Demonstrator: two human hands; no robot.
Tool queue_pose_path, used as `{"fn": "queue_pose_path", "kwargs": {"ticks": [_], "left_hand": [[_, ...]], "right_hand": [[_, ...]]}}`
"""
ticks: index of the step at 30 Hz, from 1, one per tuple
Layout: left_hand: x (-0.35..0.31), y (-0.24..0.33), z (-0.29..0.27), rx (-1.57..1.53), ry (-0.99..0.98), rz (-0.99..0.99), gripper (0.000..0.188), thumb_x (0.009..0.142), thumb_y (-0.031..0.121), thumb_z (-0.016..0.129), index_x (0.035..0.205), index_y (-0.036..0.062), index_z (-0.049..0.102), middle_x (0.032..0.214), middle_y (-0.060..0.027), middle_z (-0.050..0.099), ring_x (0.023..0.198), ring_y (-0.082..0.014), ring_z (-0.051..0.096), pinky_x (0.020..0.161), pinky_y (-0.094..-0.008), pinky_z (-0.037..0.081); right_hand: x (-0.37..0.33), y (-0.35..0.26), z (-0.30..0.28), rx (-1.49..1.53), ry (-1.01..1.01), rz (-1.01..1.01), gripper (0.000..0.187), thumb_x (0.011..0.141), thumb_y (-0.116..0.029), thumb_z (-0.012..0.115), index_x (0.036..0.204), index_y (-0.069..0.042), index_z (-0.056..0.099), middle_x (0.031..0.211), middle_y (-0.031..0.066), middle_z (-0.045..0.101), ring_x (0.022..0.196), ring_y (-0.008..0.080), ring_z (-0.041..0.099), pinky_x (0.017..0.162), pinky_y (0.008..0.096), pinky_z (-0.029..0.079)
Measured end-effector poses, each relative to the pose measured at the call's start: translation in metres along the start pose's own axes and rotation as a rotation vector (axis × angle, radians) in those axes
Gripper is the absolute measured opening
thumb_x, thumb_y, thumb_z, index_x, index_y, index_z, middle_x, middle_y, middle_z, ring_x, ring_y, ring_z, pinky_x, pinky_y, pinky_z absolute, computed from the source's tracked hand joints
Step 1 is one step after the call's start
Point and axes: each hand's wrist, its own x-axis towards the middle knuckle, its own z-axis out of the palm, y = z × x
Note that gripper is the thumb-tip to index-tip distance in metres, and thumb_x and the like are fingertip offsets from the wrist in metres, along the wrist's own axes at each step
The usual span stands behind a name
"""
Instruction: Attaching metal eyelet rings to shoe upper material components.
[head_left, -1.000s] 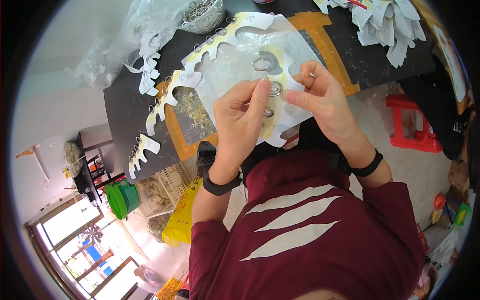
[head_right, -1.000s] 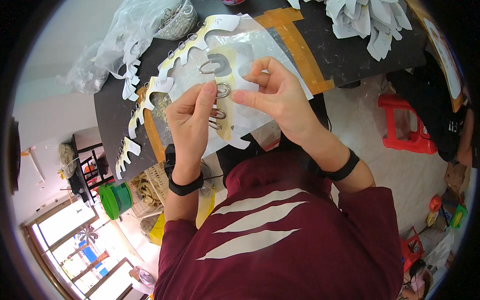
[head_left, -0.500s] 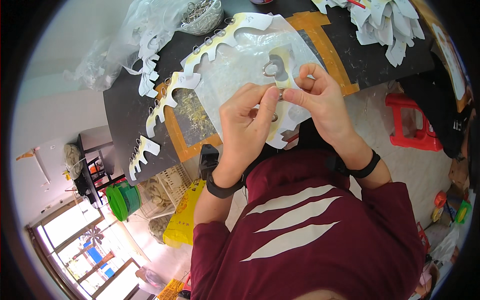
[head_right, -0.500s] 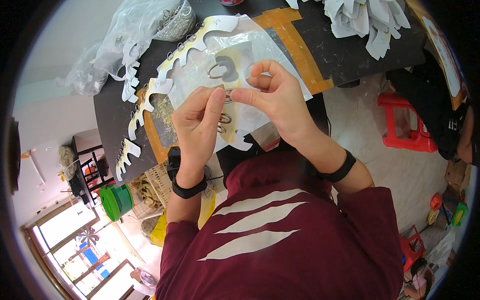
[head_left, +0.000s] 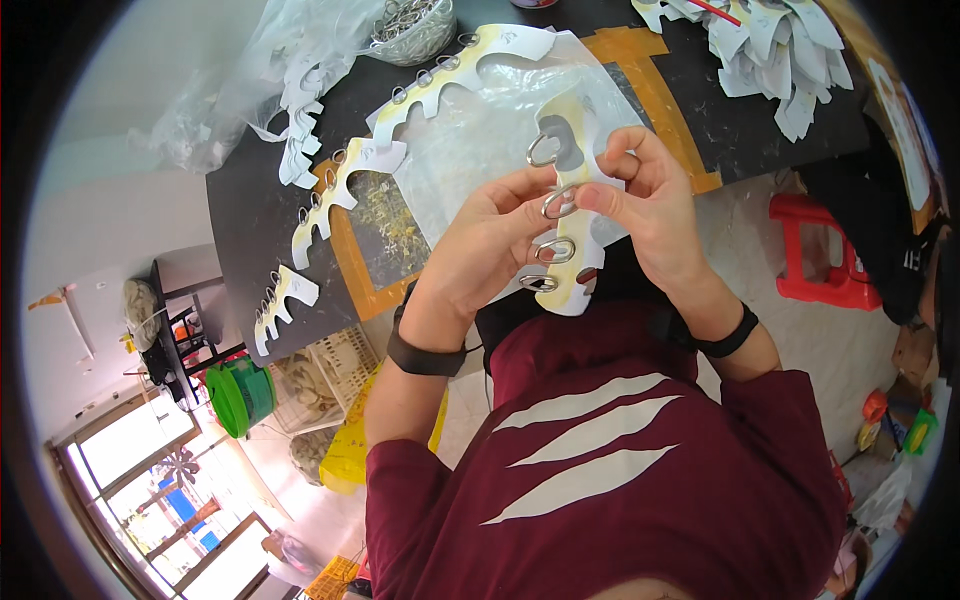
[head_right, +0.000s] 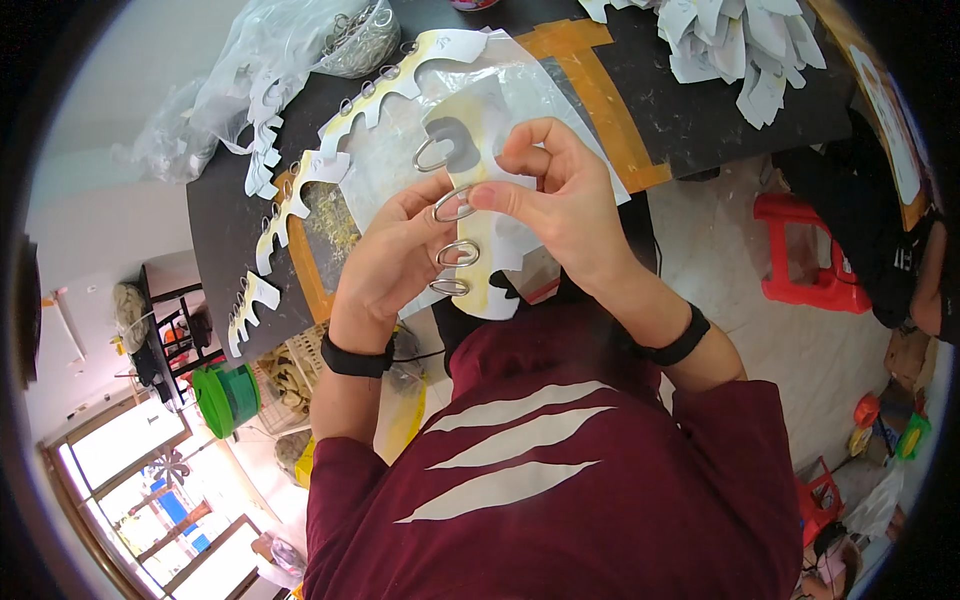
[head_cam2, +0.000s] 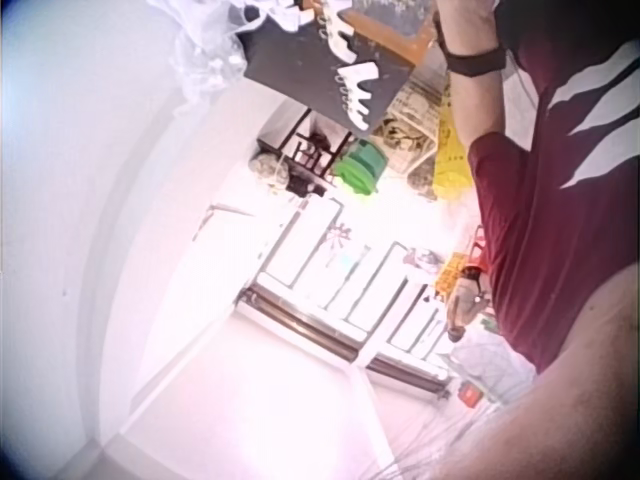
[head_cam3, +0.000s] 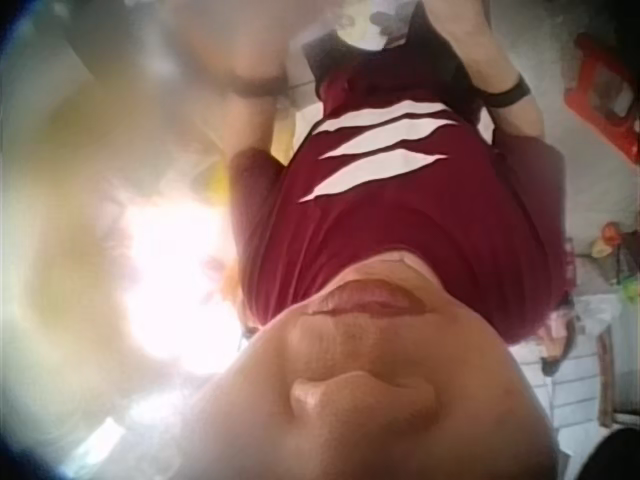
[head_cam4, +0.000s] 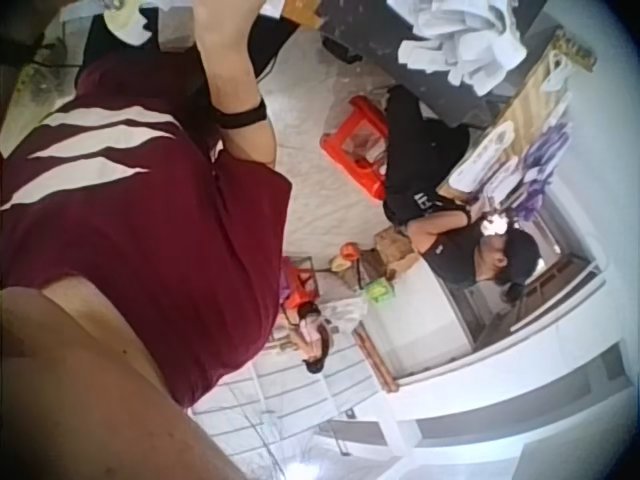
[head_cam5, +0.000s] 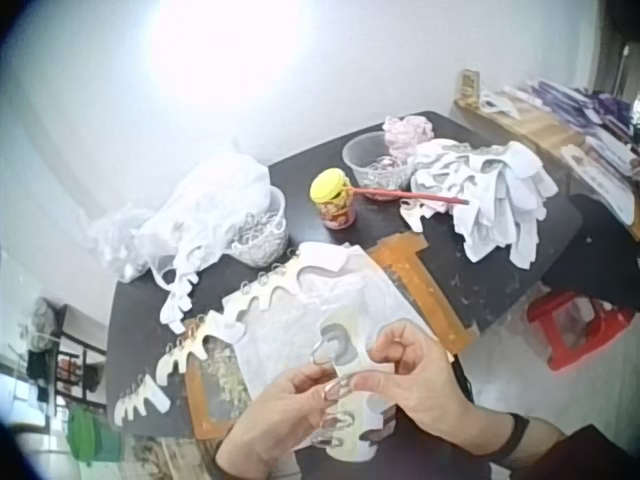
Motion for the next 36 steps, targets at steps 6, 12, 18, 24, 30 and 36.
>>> {"fn": "queue_pose_path", "kwargs": {"ticks": [6,12,18,24,30,36], "left_hand": [[0.0,-0.006,0.002,-0.136,0.025,-0.074,0.019,0.084,0.012,0.062,0.1,0.0051,0.054,0.097,-0.0037,0.058,0.074,-0.0088,0.056,0.057,-0.022,0.046],[0.003,-0.013,0.0,0.095,0.167,0.184,0.026,0.08,0.008,0.066,0.101,0.0044,0.051,0.083,-0.0044,0.062,0.069,-0.0082,0.057,0.058,-0.0202,0.045],[0.002,-0.015,0.012,0.15,0.278,0.377,0.034,0.076,0.0,0.067,0.104,0.0021,0.048,0.08,-0.0071,0.063,0.072,-0.01,0.059,0.06,-0.02,0.046],[0.002,-0.025,0.024,0.207,0.382,0.64,0.033,0.077,-0.005,0.064,0.103,0.0011,0.046,0.085,-0.0087,0.063,0.075,-0.0115,0.061,0.062,-0.0205,0.047],[0.005,-0.037,0.016,0.546,0.414,1.043,0.028,0.077,-0.009,0.06,0.101,0.0003,0.05,0.089,-0.0104,0.062,0.081,-0.0138,0.062,0.067,-0.0252,0.052],[-0.002,-0.032,0.014,0.84,0.37,1.058,0.039,0.075,-0.009,0.061,0.112,0.0023,0.053,0.091,-0.0077,0.061,0.085,-0.0129,0.061,0.064,-0.0246,0.052]], "right_hand": [[0.0,-0.002,0.0,0.003,-0.025,0.015,0.033,0.073,0.001,0.071,0.097,-0.005,0.049,0.087,0.0017,0.059,0.081,0.0057,0.055,0.069,0.0179,0.043],[0.0,0.002,0.001,-0.005,0.015,-0.009,0.033,0.074,0.0,0.071,0.098,-0.005,0.049,0.089,0.0026,0.059,0.081,0.006,0.055,0.069,0.0182,0.043],[-0.003,0.0,0.005,-0.031,0.066,-0.049,0.034,0.075,0.0,0.068,0.101,-0.005,0.047,0.087,0.0044,0.06,0.08,0.008,0.057,0.069,0.0197,0.045],[0.0,-0.006,0.017,0.16,0.126,0.003,0.034,0.076,0.001,0.067,0.101,-0.005,0.045,0.08,0.004,0.059,0.077,0.0097,0.059,0.065,0.0201,0.046],[0.003,-0.006,0.022,0.165,0.104,0.014,0.034,0.076,0.002,0.066,0.101,-0.005,0.045,0.077,0.0014,0.058,0.073,0.007,0.056,0.061,0.0183,0.043],[0.002,-0.007,0.025,0.01,0.144,-0.02,0.03,0.076,0.001,0.065,0.099,-0.005,0.048,0.076,-0.0008,0.054,0.072,0.0045,0.052,0.061,0.0174,0.042]]}}
